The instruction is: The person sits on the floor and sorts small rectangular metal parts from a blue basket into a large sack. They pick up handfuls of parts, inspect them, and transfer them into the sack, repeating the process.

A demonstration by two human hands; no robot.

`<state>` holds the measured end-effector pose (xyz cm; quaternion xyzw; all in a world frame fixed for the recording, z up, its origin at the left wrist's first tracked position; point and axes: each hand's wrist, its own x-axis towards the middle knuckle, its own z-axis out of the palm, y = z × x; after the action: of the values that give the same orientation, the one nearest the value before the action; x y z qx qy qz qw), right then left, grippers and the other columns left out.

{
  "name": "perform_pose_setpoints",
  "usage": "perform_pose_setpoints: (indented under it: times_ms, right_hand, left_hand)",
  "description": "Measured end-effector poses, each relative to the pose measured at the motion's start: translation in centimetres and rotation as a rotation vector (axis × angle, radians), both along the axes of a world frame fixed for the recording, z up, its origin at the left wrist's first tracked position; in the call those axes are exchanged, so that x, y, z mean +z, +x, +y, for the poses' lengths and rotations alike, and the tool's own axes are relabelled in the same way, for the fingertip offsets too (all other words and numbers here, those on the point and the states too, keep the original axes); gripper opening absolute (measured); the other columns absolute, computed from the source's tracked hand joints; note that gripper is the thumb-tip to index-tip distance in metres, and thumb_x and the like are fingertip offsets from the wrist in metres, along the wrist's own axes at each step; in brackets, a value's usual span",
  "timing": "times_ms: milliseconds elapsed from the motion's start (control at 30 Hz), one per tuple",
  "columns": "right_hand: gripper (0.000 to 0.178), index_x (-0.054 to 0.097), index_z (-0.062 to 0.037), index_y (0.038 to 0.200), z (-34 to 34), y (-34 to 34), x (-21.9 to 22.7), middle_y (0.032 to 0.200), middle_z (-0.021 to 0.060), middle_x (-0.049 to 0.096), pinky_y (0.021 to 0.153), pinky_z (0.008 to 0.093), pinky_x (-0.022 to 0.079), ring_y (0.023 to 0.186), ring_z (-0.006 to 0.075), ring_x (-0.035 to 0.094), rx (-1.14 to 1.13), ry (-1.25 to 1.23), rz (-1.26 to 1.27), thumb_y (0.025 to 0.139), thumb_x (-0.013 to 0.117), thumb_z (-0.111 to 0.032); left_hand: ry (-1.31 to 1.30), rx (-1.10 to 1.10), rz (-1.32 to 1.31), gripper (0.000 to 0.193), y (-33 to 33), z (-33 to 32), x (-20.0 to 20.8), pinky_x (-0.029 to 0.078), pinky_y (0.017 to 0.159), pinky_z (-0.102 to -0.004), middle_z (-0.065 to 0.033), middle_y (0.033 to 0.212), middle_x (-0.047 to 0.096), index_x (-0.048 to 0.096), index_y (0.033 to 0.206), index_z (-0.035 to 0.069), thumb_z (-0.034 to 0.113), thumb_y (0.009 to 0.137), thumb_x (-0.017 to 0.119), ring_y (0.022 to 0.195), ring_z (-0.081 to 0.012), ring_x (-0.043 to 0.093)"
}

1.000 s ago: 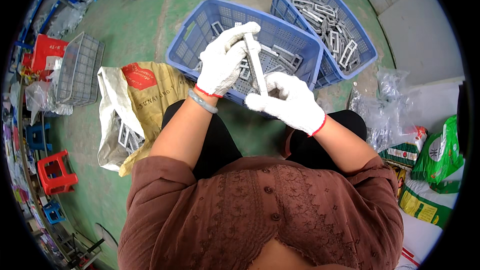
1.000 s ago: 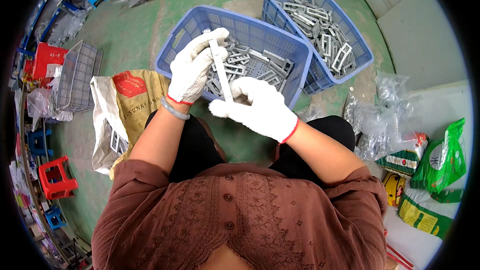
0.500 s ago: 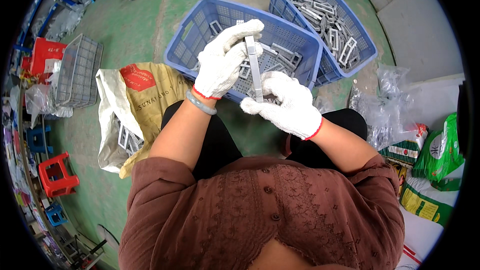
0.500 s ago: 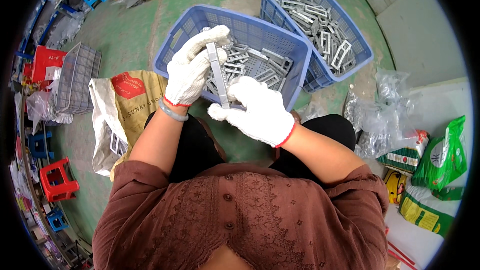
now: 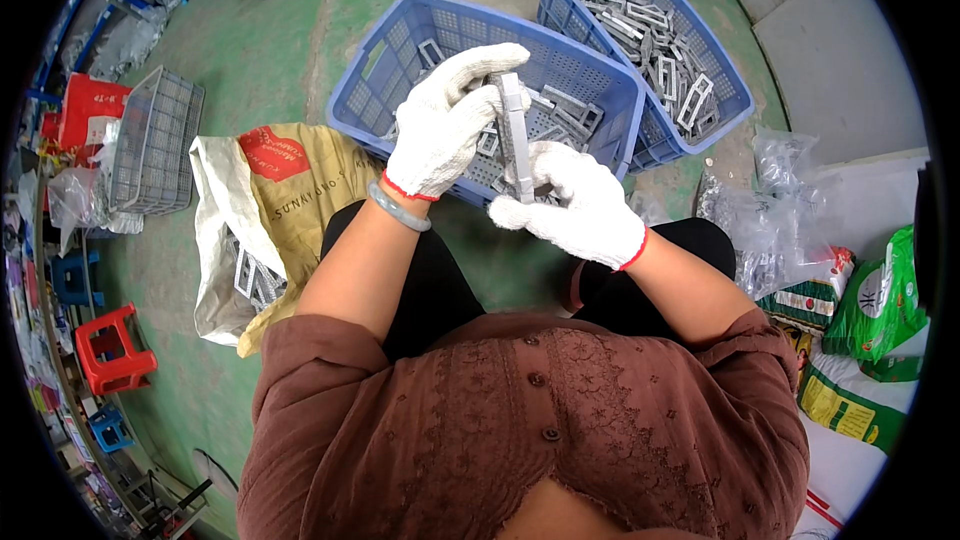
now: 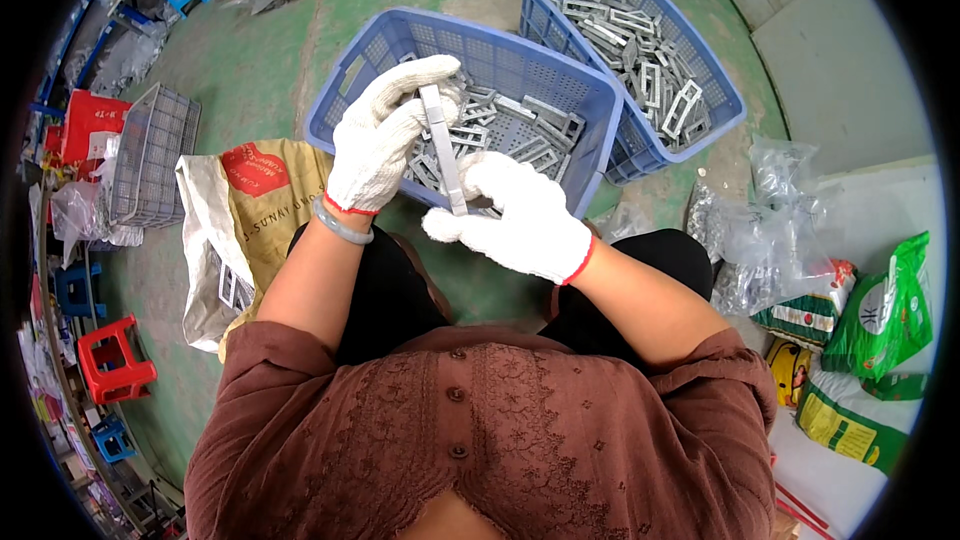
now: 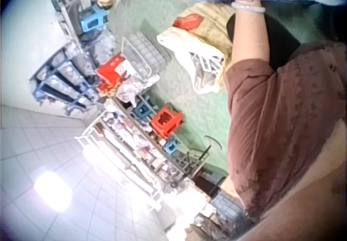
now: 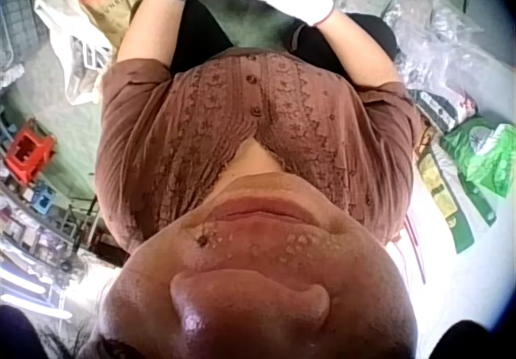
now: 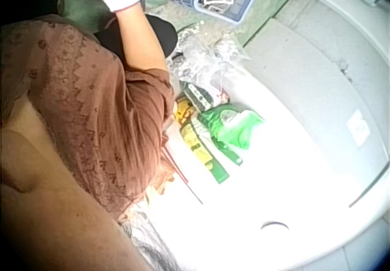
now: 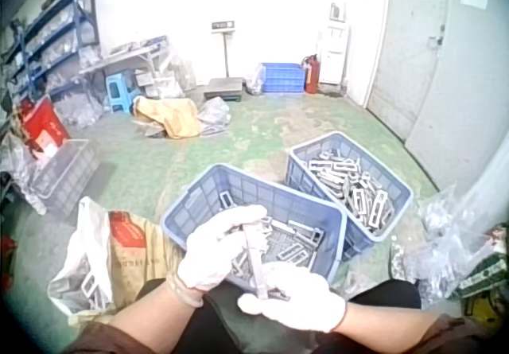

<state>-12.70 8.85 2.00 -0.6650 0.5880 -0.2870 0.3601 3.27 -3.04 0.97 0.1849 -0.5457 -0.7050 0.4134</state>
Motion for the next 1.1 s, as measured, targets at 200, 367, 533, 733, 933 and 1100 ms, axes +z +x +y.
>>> perform_pose_setpoints:
  times_ms: [200, 367, 533, 733, 933, 1100]
  right_hand:
    - [0.028, 0.069, -0.0016, 0.098, 0.2, -0.3, -0.6, 0.093, 0.0041, 0.07, 0.077, 0.0254, 0.051, 0.084, 0.0118, 0.065, 0.003, 0.227, -0.598, 0.086, 0.08, -0.023]
    - [0.027, 0.063, 0.0013, 0.112, 0.2, -0.7, -0.8, 0.098, 0.0094, 0.071, 0.079, 0.0278, 0.055, 0.091, 0.0165, 0.069, -0.019, 0.414, -0.969, 0.091, 0.074, -0.013]
    - [0.028, 0.057, 0.0008, 0.12, 0.0, -1.4, -1.8, 0.129, 0.0227, 0.059, 0.091, 0.0493, 0.057, 0.11, 0.0345, 0.066, 0.026, 0.486, -1.145, 0.094, 0.064, -0.003]
    - [0.03, 0.056, 0.0034, 0.12, -0.4, -1.6, -2.1, 0.121, 0.0203, 0.062, 0.09, 0.0465, 0.057, 0.105, 0.0331, 0.067, 0.066, 0.493, -1.251, 0.093, 0.067, -0.007]
    - [0.041, 0.061, 0.005, 0.119, -1.1, -1.9, -1.3, 0.106, 0.0145, 0.069, 0.086, 0.0349, 0.058, 0.095, 0.0229, 0.069, -0.067, 0.544, -0.918, 0.092, 0.072, -0.023]
    - [0.048, 0.067, 0.0031, 0.116, -3.0, -5.1, -2.1, 0.101, 0.0093, 0.071, 0.081, 0.0288, 0.053, 0.09, 0.0136, 0.065, -0.061, 0.236, -0.227, 0.091, 0.072, -0.037]
  left_hand:
    - [-0.007, 0.068, -0.026, 0.034, 0.0, 0.1, -0.1, 0.052, 0.089, -0.0267, -0.0099, 0.114, 0.066, 0.062, 0.125, -0.004, 0.0, 0.092, 0.059, 0.098, -0.0145, 0.065]
    - [0.032, 0.106, -0.003, 0.035, 0.4, -0.2, -0.2, 0.051, 0.08, -0.0246, -0.0088, 0.11, 0.068, 0.063, 0.123, -0.004, 0.0, 0.088, 0.06, 0.088, -0.0117, 0.063]
    - [0.064, 0.098, 0.003, 0.031, 0.4, -0.3, -0.2, 0.055, 0.078, -0.0265, -0.0118, 0.105, 0.069, 0.063, 0.118, -0.006, -0.002, 0.088, 0.065, 0.087, -0.0151, 0.067]
    - [0.138, 0.088, 0.083, 0.031, 0.0, -0.3, -0.2, 0.056, 0.077, -0.0271, -0.012, 0.102, 0.068, 0.062, 0.118, -0.006, -0.002, 0.087, 0.066, 0.087, -0.0162, 0.068]
    - [0.158, 0.159, 0.08, 0.037, -0.2, -0.1, 0.3, 0.056, 0.074, -0.0265, -0.0127, 0.096, 0.069, 0.06, 0.12, -0.008, -0.001, 0.084, 0.067, 0.078, -0.0164, 0.068]
    - [-0.008, 0.446, -0.103, 0.042, 4.2, -2.1, 3.6, 0.054, 0.066, -0.0278, -0.0109, 0.089, 0.07, 0.058, 0.123, -0.007, 0.006, 0.084, 0.068, 0.073, -0.0177, 0.069]
